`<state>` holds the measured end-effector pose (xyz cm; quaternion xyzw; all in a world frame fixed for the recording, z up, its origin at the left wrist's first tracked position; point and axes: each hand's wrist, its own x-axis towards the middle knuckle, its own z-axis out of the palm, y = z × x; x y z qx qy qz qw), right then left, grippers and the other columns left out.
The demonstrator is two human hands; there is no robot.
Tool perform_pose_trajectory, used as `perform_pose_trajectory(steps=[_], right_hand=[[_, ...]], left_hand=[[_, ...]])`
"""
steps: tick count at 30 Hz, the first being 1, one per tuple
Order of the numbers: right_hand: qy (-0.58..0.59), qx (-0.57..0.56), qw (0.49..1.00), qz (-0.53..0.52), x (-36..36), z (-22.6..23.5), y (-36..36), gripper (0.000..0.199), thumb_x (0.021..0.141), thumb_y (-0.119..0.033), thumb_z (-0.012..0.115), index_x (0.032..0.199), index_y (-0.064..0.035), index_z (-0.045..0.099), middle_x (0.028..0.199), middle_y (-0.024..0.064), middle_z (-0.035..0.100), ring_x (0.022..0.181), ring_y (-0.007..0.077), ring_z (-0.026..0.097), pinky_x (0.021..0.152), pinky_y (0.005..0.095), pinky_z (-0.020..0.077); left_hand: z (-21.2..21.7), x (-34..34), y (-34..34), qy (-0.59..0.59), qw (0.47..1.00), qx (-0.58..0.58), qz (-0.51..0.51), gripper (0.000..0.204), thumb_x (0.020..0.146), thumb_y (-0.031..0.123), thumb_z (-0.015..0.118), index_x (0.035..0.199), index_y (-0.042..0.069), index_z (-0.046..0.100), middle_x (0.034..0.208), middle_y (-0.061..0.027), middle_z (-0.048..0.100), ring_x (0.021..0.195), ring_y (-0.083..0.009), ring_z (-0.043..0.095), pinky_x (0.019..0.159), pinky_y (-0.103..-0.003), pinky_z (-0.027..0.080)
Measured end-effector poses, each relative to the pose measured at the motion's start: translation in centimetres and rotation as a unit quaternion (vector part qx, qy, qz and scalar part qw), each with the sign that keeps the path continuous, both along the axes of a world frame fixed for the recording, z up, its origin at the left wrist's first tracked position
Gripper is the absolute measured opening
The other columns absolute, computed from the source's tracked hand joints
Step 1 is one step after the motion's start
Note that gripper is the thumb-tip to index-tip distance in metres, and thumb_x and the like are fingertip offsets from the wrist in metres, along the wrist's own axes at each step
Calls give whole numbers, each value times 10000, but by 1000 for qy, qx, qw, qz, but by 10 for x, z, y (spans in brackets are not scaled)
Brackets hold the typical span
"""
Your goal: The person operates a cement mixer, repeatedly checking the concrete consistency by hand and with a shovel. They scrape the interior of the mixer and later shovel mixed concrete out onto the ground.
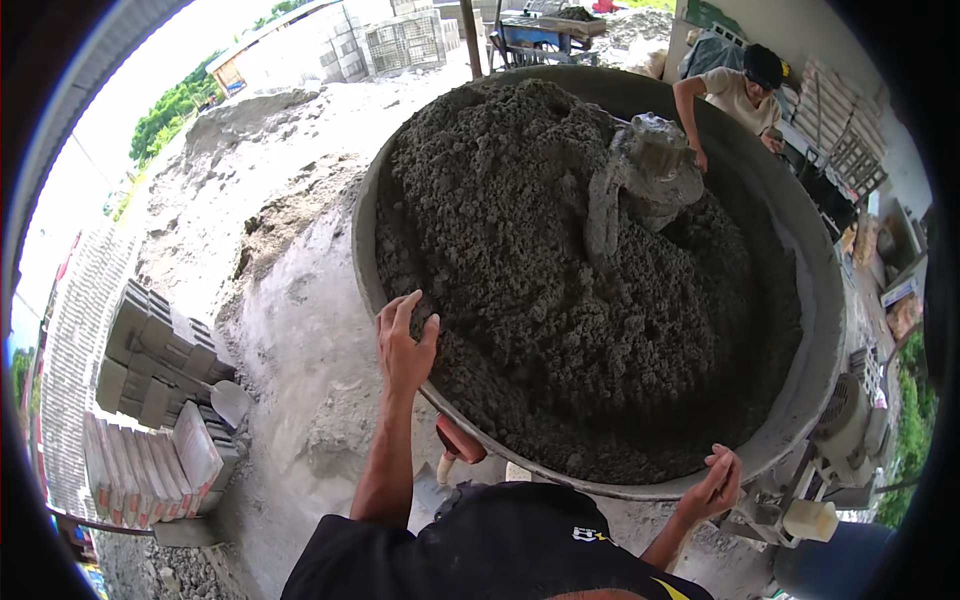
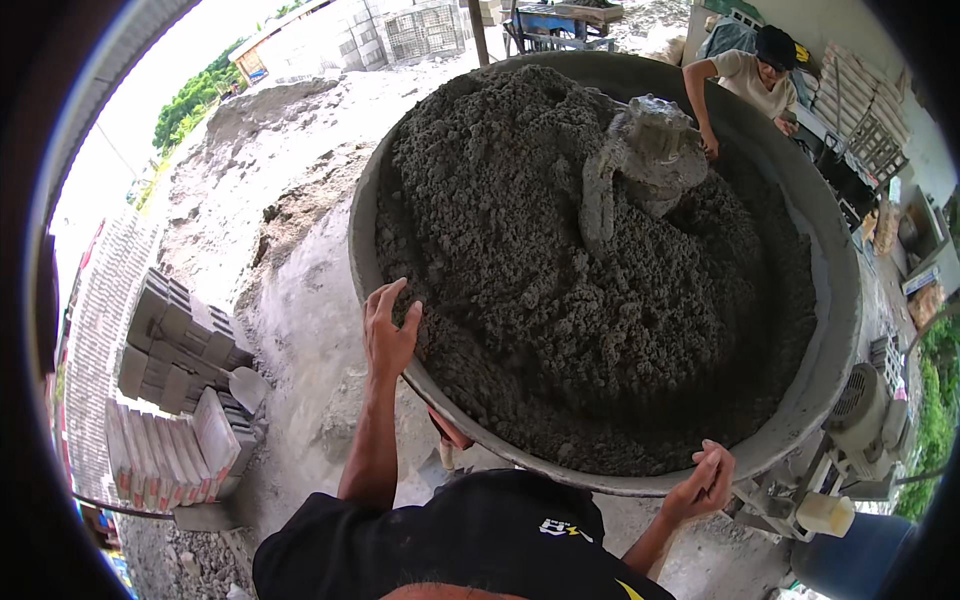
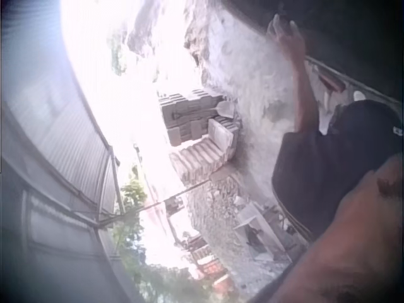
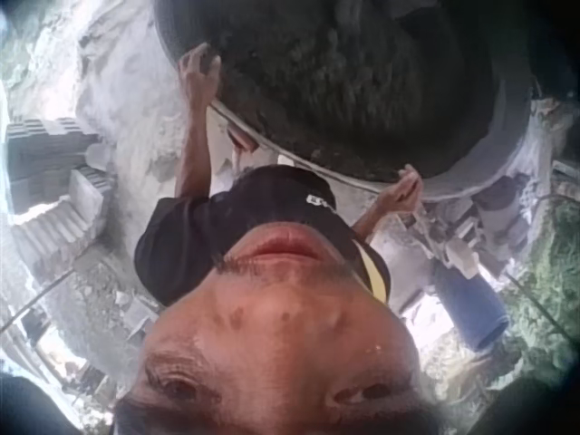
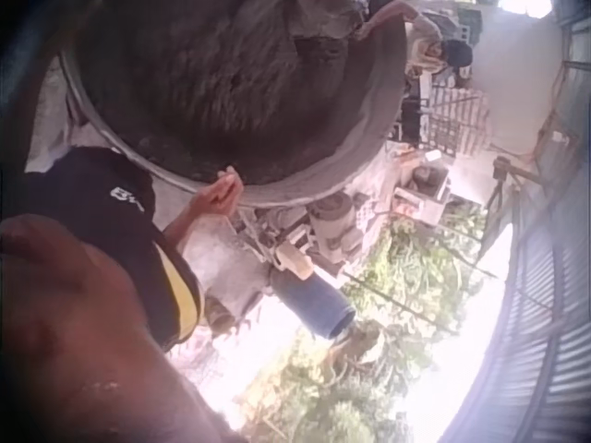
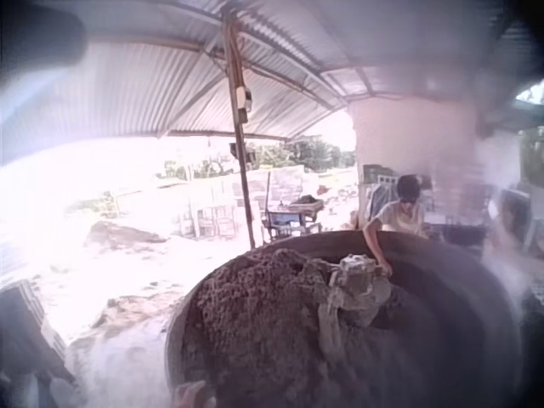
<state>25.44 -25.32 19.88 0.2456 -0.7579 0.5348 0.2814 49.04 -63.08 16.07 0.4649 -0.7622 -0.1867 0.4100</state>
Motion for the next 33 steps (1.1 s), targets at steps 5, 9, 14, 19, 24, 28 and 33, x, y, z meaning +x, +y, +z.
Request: perform_pose_trajectory(steps=[5,9,14,19,24,28,33], right_hand=[[-17,0,1000,2,9,10,-8,252,997,-148,511,895,24,664,802,82,652,653,136,564,593,275,459],[-14,-22,1000,12,15,13,-18,214,979,-110,522,892,31,658,855,102,671,657,150,585,594,279,472],[-34,-22,999,5,29,28,-38,190,959,-88,526,884,37,647,878,123,671,663,167,597,607,283,481],[-33,-4,999,2,45,47,-69,172,948,-90,521,955,26,649,979,137,675,796,211,631,716,313,503],[-26,-3,1000,16,63,54,-95,217,947,-116,515,1061,17,644,1085,158,676,1012,283,646,860,363,502],[-31,3,999,23,83,54,-114,252,949,-122,503,1112,22,631,1137,174,670,1096,318,636,951,397,489],[-30,-10,999,29,97,44,-125,298,955,-135,485,1178,29,595,1210,190,642,1164,337,603,1024,431,453]], left_hand=[[8,1,-5,-66,997,33,17,642,926,380,661,1477,147,428,1462,-170,432,1373,-362,374,1116,-470,334],[11,6,-14,-49,998,41,17,654,951,419,628,1494,134,399,1474,-165,419,1381,-364,372,1109,-484,345],[25,17,-31,-38,998,53,24,659,965,414,608,1517,154,356,1517,-163,364,1416,-368,322,1120,-506,334],[40,32,-61,-21,997,65,19,669,979,461,565,1535,177,325,1564,-163,292,1456,-371,257,1140,-526,305],[44,52,-93,-6,998,69,10,659,993,496,515,1534,166,334,1572,-164,279,1461,-367,248,1145,-528,292],[45,74,-108,3,997,72,8,650,1003,502,486,1525,138,351,1563,-172,298,1452,-369,266,1148,-512,279],[35,86,-124,13,999,40,-9,624,1020,483,464,1509,105,377,1531,-189,348,1430,-375,299,1147,-493,268]])
